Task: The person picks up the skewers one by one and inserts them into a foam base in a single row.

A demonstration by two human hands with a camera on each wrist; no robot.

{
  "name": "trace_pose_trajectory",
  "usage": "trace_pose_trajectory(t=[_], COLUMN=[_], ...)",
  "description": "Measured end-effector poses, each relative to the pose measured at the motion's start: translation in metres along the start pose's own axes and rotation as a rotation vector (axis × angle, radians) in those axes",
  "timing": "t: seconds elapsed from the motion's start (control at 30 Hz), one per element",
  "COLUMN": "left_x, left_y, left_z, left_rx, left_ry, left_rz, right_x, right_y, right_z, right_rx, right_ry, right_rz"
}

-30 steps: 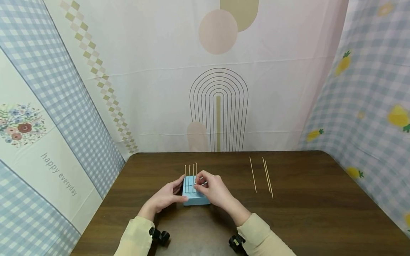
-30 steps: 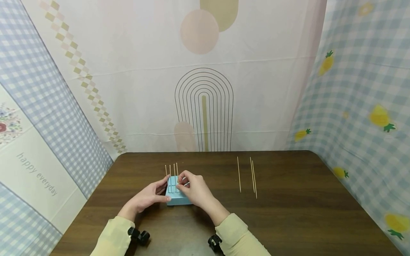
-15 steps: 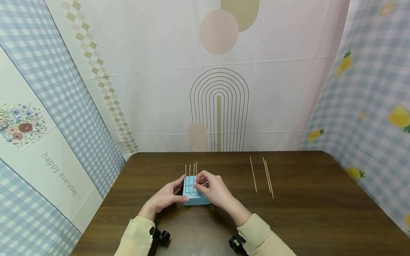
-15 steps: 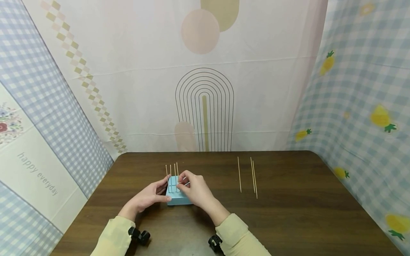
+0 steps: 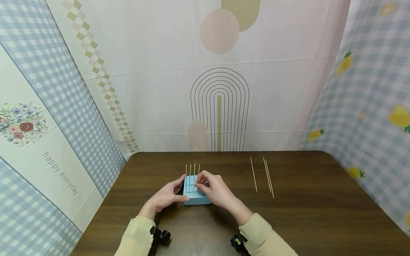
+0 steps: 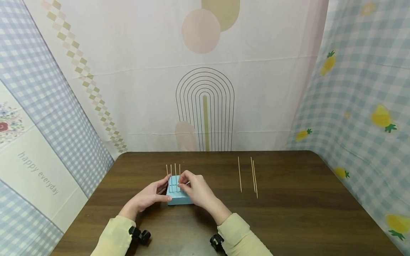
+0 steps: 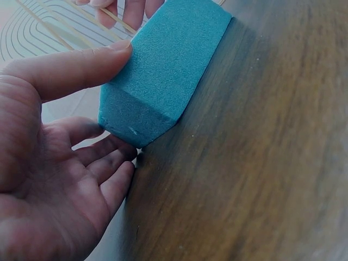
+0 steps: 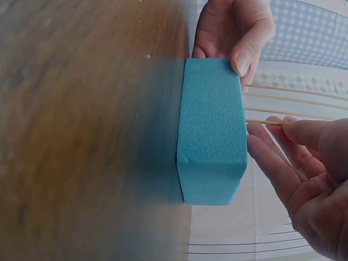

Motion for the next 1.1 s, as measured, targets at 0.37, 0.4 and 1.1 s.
trace_pose_trajectory(t=[0.37,0.4,1.1], left_x=[-0.0004,-0.0001,-0.0007], left_y=[0.0001,0.0001,-0.0006], left_z=[0.0009,0.0008,0.0013], left_rx=[0.003,0.004,-0.006], left_ry=[-0.001,-0.001,0.006], left_rz=[0.010,0.010,0.002], right_x=[0.0017,0.0017,0.0043], right_y=[-0.0010,-0.0011,-0.0003], right_z=[0.0004,0.0006,0.0021], right_rx=[0.008,0.011,0.027], right_ry=[-0.009,-0.007,0.011], right_rz=[0.001,0.000,0.017])
Point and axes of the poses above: each hand's wrist, its own z-axis towards the middle knuckle, its own y-axis out of the palm, x = y × z, the point moved 6 cm from there along z, towards the middle knuckle, and after that the axes turned 10 degrees about z, right-handed, at the moved point
